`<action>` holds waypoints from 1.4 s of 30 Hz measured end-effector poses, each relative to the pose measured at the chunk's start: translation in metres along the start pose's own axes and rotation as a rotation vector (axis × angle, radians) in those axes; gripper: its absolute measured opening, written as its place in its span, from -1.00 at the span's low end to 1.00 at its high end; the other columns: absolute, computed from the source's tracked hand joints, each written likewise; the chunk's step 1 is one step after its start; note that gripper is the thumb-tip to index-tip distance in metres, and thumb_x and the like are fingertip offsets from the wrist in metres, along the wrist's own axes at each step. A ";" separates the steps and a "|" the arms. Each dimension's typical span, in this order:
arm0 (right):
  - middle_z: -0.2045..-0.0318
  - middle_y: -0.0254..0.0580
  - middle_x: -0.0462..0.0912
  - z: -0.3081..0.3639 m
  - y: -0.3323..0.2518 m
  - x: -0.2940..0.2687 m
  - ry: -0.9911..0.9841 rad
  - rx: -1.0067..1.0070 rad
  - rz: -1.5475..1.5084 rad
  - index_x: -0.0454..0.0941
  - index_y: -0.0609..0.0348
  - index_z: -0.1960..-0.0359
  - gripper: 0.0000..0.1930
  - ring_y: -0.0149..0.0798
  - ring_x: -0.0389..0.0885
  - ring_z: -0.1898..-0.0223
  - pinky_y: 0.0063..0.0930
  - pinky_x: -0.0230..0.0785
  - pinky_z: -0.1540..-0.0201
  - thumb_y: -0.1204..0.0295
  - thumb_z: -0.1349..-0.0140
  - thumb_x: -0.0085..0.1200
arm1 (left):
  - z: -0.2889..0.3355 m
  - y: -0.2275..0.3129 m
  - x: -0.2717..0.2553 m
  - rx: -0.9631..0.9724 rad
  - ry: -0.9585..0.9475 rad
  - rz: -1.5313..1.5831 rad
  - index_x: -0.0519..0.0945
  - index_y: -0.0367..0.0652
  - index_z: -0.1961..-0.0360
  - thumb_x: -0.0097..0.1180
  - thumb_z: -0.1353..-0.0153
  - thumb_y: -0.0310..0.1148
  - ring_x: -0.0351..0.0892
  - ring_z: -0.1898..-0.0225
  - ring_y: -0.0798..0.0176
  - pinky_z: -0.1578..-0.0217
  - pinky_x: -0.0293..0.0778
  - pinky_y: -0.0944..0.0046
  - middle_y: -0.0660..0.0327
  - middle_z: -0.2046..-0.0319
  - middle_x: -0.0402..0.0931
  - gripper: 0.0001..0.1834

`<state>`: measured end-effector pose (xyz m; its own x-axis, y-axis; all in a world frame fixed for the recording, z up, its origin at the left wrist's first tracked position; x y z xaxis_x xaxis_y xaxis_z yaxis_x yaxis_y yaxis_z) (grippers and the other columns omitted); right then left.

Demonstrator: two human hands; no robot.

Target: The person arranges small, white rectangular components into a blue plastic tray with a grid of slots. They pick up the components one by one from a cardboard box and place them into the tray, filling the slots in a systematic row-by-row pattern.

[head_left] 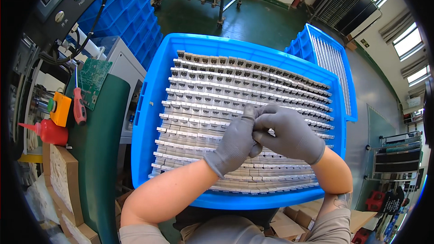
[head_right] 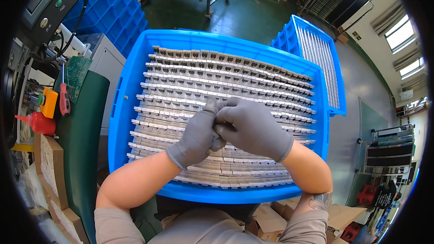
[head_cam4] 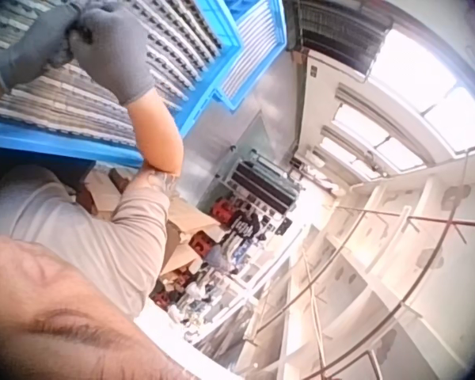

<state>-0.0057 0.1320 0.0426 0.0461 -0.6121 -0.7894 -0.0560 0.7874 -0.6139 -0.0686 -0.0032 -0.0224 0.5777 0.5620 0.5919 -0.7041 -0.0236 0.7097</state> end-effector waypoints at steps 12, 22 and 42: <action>0.40 -0.06 0.63 0.007 0.000 0.008 0.031 0.045 0.061 0.59 0.22 0.46 -0.85 0.09 0.64 0.35 -0.09 0.54 0.24 0.39 -0.07 0.19 | 0.004 0.005 0.008 -0.029 -0.036 -0.088 0.53 -0.14 0.05 -0.47 -0.57 0.16 0.22 0.71 0.45 0.70 0.14 0.41 0.30 0.60 0.38 -0.36; 0.39 -0.15 0.57 0.016 0.013 0.015 0.351 0.095 -0.356 0.62 0.31 0.31 -0.94 -0.36 0.61 0.44 -0.50 0.48 0.39 0.57 -0.22 0.23 | 0.005 0.006 0.006 -0.002 -0.014 -0.021 0.50 -0.19 0.14 -0.33 -0.59 0.02 0.20 0.71 0.45 0.71 0.15 0.44 0.25 0.57 0.40 -0.49; 0.35 -0.24 0.63 -0.029 0.068 0.006 0.303 0.159 -0.590 0.51 0.25 0.21 -0.94 -0.43 0.58 0.47 -0.51 0.48 0.40 0.54 -0.39 0.01 | 0.008 0.006 0.008 -0.021 0.059 0.028 0.44 -0.23 0.12 -0.26 -0.60 -0.09 0.23 0.67 0.43 0.68 0.24 0.42 0.28 0.58 0.32 -0.60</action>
<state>-0.0385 0.1800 -0.0039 -0.2592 -0.9173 -0.3023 0.0412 0.3022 -0.9524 -0.0644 -0.0055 -0.0099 0.5327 0.6089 0.5877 -0.7288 -0.0229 0.6844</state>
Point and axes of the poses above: each hand's wrist, its own z-axis away from the middle knuckle, its own x-axis out of the palm, y = z × x, the point moved 1 cm from there along -z, towards the middle knuckle
